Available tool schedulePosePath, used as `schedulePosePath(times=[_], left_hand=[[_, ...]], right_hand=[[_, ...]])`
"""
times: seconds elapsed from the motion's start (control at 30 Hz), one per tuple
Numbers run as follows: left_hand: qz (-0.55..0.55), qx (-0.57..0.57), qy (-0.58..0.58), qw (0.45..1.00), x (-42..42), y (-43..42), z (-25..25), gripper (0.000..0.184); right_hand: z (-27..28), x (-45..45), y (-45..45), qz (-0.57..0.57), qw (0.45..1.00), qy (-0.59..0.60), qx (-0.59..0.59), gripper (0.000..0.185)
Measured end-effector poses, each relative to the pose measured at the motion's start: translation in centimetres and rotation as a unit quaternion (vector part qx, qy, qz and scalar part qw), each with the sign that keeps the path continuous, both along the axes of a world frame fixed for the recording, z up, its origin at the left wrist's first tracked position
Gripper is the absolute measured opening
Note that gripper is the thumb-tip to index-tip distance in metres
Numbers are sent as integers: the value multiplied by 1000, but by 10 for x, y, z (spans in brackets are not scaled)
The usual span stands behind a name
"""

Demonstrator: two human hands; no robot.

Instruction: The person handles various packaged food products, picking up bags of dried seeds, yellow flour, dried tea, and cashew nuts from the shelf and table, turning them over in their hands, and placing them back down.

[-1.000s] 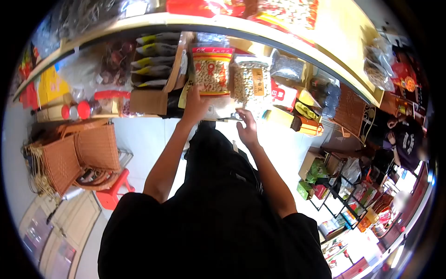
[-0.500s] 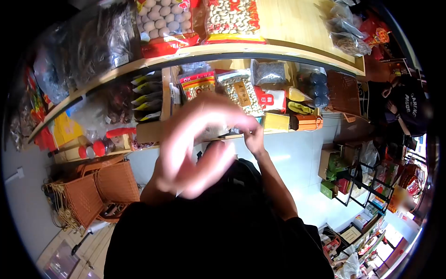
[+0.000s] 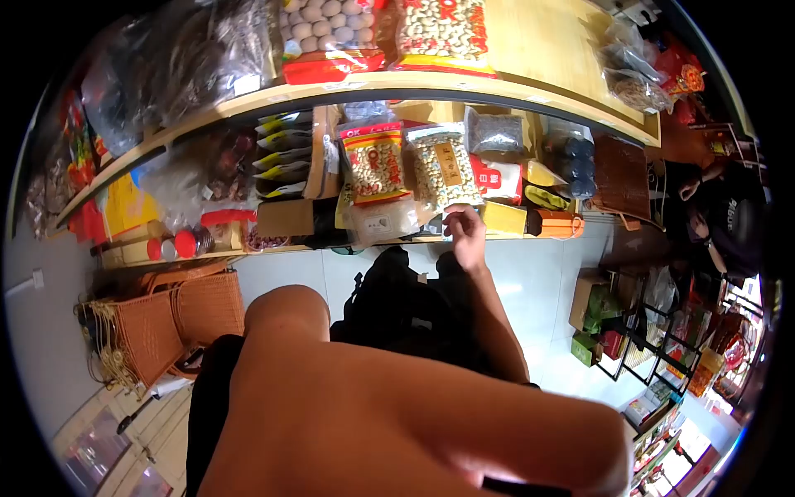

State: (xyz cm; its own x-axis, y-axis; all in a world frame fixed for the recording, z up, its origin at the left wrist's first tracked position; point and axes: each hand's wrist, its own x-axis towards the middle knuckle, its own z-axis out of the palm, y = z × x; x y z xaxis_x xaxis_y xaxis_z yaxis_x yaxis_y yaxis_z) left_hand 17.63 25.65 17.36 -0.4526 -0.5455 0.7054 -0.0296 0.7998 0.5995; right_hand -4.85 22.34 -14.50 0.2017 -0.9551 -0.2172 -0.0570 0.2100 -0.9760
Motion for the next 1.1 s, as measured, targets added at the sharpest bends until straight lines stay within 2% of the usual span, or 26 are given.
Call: schedulePosePath(times=[0.13,0.23,0.3,0.43,0.47,0.53,0.57,0.63,0.67,0.7,0.77,0.8,0.83,1.03,1.1], left_hand=[[10,-6,12,1000,3,9,2,23],[9,-17,35,999,3,12,6,23],[2,-20,57,998,1,14,9,23],[13,5,132,991,0,-4,16,24],[23,17,155,987,0,-14,15,24],[77,79,192,975,-3,-49,-2,24],[111,119,207,965,-4,-72,-18,24],[182,169,218,944,-1,-129,-72,28],[251,195,173,932,2,-150,-100,32],[317,215,125,915,5,-166,-123,36],[426,204,-19,881,6,-188,-156,46],[350,385,47,853,-2,-174,-126,55],[365,358,11,859,3,-190,-150,57],[398,337,-46,852,-1,-205,-173,73],[447,311,-49,838,-4,-210,-179,71]], right_hand=[[7,3,-21,26,999,12,-31,21],[35,8,-46,32,993,31,-109,18],[69,15,-69,27,967,48,-248,17],[117,17,-137,-52,913,3,-406,14],[122,16,-155,-83,902,70,-418,14],[143,22,-187,-103,897,108,-416,15],[158,28,-199,-90,908,78,-403,17],[161,38,-218,-85,926,135,-343,24],[146,38,-237,-70,919,185,-342,32],[150,45,-236,-61,945,172,-270,37],[133,55,-243,-42,988,71,-132,44],[137,54,-239,-30,953,246,-172,49],[126,55,-241,-34,927,295,-228,54],[132,58,-240,-22,885,409,-221,58],[133,59,-239,-25,875,425,-231,57]])
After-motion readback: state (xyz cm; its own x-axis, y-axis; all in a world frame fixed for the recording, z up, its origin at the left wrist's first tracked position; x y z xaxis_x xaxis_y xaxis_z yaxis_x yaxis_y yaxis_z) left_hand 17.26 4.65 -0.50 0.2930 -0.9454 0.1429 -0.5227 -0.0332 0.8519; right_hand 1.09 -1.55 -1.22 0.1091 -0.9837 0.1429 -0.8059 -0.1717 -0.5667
